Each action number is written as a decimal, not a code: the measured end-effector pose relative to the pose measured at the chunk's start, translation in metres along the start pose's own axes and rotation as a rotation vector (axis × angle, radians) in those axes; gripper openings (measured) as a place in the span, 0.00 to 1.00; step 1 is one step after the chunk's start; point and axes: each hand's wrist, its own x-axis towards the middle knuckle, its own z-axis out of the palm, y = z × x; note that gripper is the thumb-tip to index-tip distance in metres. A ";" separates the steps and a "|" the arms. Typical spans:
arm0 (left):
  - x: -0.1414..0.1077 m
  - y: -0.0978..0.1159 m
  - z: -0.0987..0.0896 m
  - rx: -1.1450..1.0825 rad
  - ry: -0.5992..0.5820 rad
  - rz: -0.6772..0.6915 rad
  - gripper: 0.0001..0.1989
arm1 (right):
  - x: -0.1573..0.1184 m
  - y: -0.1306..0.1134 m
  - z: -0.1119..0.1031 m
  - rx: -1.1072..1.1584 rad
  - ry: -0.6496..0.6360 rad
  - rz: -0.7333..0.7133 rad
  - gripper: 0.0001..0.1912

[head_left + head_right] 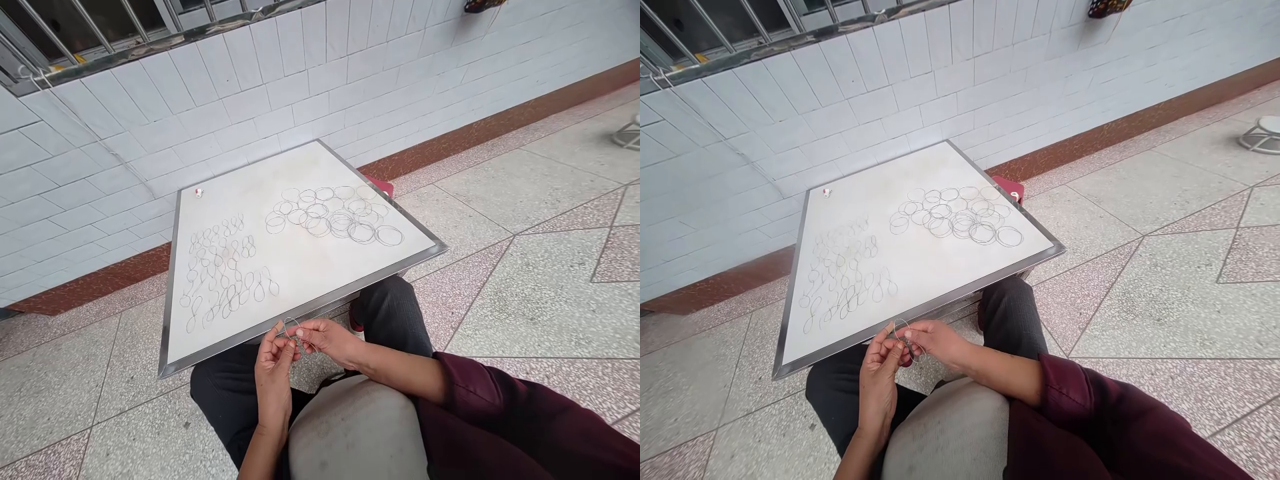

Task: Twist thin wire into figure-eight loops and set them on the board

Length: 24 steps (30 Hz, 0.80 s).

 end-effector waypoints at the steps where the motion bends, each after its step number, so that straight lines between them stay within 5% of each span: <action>1: 0.000 0.000 0.000 -0.005 0.002 0.003 0.29 | 0.000 0.001 -0.001 0.002 -0.012 0.004 0.27; 8: 0.001 -0.001 -0.003 -0.048 0.028 -0.005 0.25 | -0.002 0.004 -0.007 -0.010 -0.119 -0.018 0.24; 24: 0.004 0.000 -0.005 0.065 0.024 0.010 0.30 | 0.000 0.002 -0.005 -0.014 -0.047 0.001 0.22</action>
